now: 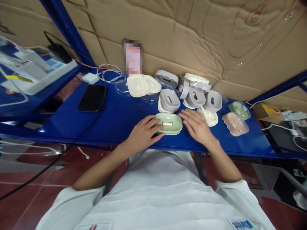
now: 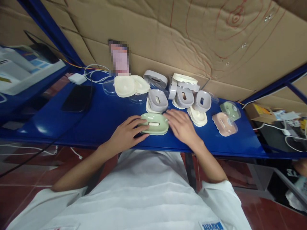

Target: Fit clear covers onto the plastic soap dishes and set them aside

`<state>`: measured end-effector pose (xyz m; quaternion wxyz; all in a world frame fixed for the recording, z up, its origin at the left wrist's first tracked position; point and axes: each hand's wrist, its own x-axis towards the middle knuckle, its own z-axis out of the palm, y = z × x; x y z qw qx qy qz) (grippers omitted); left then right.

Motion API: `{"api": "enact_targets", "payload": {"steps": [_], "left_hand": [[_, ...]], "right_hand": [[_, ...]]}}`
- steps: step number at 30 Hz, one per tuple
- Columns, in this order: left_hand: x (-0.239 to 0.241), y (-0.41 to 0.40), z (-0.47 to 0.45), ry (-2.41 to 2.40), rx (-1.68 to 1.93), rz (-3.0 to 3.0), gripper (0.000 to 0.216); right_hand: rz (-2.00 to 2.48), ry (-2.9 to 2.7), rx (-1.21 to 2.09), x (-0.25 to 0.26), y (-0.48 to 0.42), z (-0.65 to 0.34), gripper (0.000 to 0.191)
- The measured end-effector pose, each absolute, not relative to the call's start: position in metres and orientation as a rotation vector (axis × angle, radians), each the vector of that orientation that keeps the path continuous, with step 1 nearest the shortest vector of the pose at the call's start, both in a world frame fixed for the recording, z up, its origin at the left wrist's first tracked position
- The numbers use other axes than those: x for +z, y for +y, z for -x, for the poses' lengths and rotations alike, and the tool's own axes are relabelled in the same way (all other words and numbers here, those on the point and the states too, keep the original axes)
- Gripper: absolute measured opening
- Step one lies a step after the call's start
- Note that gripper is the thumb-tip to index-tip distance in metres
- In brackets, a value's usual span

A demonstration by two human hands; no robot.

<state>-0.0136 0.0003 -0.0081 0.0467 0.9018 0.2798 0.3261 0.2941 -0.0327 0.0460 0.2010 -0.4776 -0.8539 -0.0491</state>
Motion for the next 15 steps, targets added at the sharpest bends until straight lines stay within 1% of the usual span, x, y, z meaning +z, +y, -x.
{"api": "enact_targets", "payload": {"steps": [4, 7, 9, 12, 13, 15], "left_hand": [[-0.005, 0.000, 0.013, 0.815, 0.995, -2.729, 0.018], [-0.005, 0.000, 0.014, 0.816, 0.984, -2.712, 0.019], [-0.005, 0.000, 0.014, 0.821, 0.972, -2.713, 0.019], [-0.006, 0.000, 0.014, 0.830, 0.970, -2.744, 0.021], [-0.006, -0.001, 0.014, 0.828, 0.977, -2.753, 0.022], [-0.006, -0.001, 0.014, 0.821, 0.990, -2.756, 0.021]], "right_hand": [[1.522, -2.148, -0.375, 0.081, 0.007, -0.313, 0.045], [1.532, -2.211, -0.444, 0.090, 0.047, -0.306, 0.044], [1.542, -2.299, -0.506, 0.082, 0.076, -0.290, 0.045], [1.598, -2.364, -0.592, 0.061, 0.117, -0.261, 0.055], [1.608, -2.379, -0.590, 0.054, 0.129, -0.253, 0.053], [1.608, -2.383, -0.560, 0.046, 0.145, -0.243, 0.039]]}}
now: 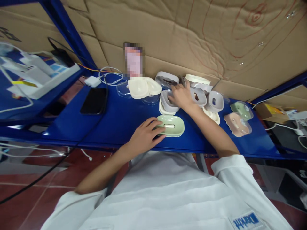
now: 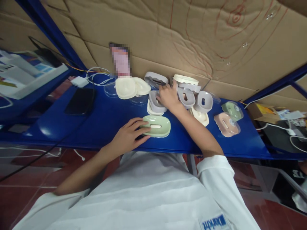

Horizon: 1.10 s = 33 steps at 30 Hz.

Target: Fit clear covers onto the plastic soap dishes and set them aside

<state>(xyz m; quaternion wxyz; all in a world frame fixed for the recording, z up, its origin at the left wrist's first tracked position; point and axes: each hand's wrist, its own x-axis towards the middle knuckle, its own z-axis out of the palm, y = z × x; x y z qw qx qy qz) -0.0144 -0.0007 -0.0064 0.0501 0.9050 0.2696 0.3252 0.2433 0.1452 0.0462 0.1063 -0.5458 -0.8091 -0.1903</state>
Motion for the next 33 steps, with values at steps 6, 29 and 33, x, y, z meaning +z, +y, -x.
{"api": "enact_targets", "payload": {"steps": [6, 29, 33], "left_hand": [[-0.007, -0.003, 0.014, 0.824, 0.984, -2.672, 0.022], [-0.013, 0.005, 0.022, 0.848, 0.925, -2.401, 0.064], [-0.014, 0.004, 0.023, 0.831, 0.958, -2.420, 0.058]], "right_hand": [[1.523, -2.122, -0.583, 0.064, 0.110, -0.260, 0.047], [1.086, -2.563, 0.139, 0.028, -0.046, -0.287, 0.055], [1.136, -2.570, 0.068, 0.019, -0.051, -0.288, 0.052]]}}
